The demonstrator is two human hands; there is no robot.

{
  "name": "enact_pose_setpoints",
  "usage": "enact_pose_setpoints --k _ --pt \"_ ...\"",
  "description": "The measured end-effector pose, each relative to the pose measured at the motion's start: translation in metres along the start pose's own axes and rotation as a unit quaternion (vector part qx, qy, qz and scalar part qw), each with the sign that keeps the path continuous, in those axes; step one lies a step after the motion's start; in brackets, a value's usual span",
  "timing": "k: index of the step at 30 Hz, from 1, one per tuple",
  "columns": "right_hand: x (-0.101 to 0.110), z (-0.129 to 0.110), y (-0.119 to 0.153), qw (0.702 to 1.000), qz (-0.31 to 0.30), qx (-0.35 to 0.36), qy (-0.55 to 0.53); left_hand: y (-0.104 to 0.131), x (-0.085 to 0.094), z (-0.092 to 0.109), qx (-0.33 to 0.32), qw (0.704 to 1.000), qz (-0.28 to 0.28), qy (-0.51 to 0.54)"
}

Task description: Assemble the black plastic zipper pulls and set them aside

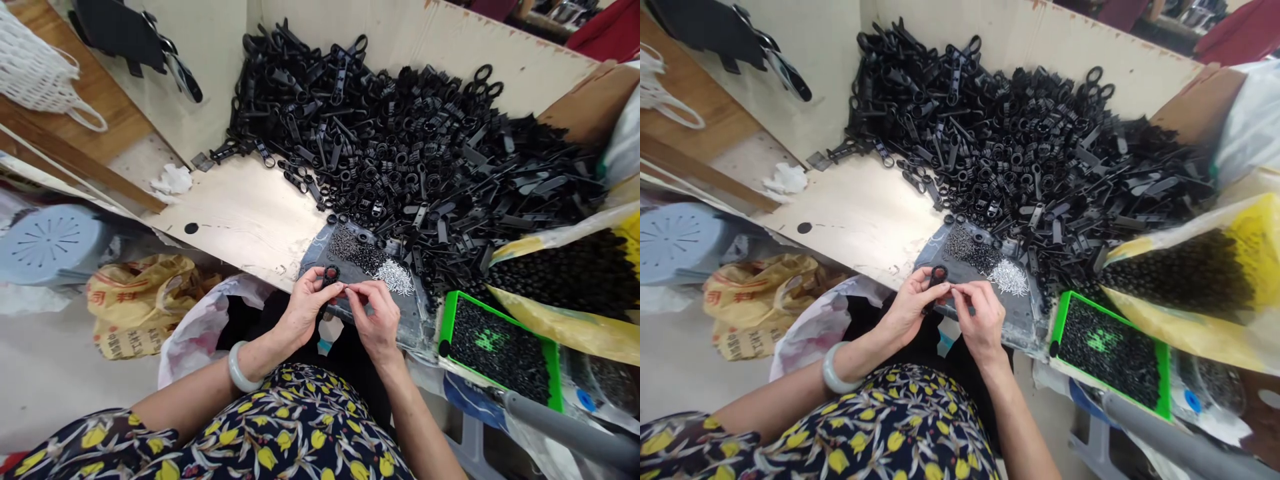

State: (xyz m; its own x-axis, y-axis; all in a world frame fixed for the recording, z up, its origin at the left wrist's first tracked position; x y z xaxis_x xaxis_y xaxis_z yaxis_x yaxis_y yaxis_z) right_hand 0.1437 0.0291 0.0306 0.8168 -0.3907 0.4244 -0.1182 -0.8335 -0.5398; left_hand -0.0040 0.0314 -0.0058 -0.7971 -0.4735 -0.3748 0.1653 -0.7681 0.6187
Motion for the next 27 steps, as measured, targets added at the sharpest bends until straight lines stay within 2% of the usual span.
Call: enact_pose_setpoints --k 10,19,23,27 --pt "0.001 -0.004 0.008 0.997 0.041 0.063 0.035 0.005 -0.003 -0.001 0.01 0.999 0.019 0.034" --pt "0.004 -0.003 0.012 0.996 0.065 0.05 0.036 0.01 -0.008 -0.001 0.012 0.999 0.002 0.042" --pt "0.005 -0.003 0.011 0.995 0.071 0.053 0.044 0.009 -0.005 -0.002 -0.021 1.0 0.005 0.012" --pt "0.007 -0.004 0.011 0.993 0.049 0.092 0.049 0.009 0.001 0.003 -0.105 0.993 -0.003 -0.054"
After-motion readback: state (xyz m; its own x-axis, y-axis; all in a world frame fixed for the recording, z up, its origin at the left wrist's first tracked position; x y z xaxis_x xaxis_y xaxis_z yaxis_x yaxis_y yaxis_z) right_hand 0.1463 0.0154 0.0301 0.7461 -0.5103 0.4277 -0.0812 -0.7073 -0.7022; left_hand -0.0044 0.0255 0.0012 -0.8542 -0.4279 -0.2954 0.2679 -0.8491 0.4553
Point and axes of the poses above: each hand's wrist, its own y-axis away from the middle knuckle, its own x-axis out of the back of the hand, z = x × y, the point moved 5 cm from there along -y, towards the middle knuckle, and after that the axes turned 15 degrees about z, right-handed, at the moved point
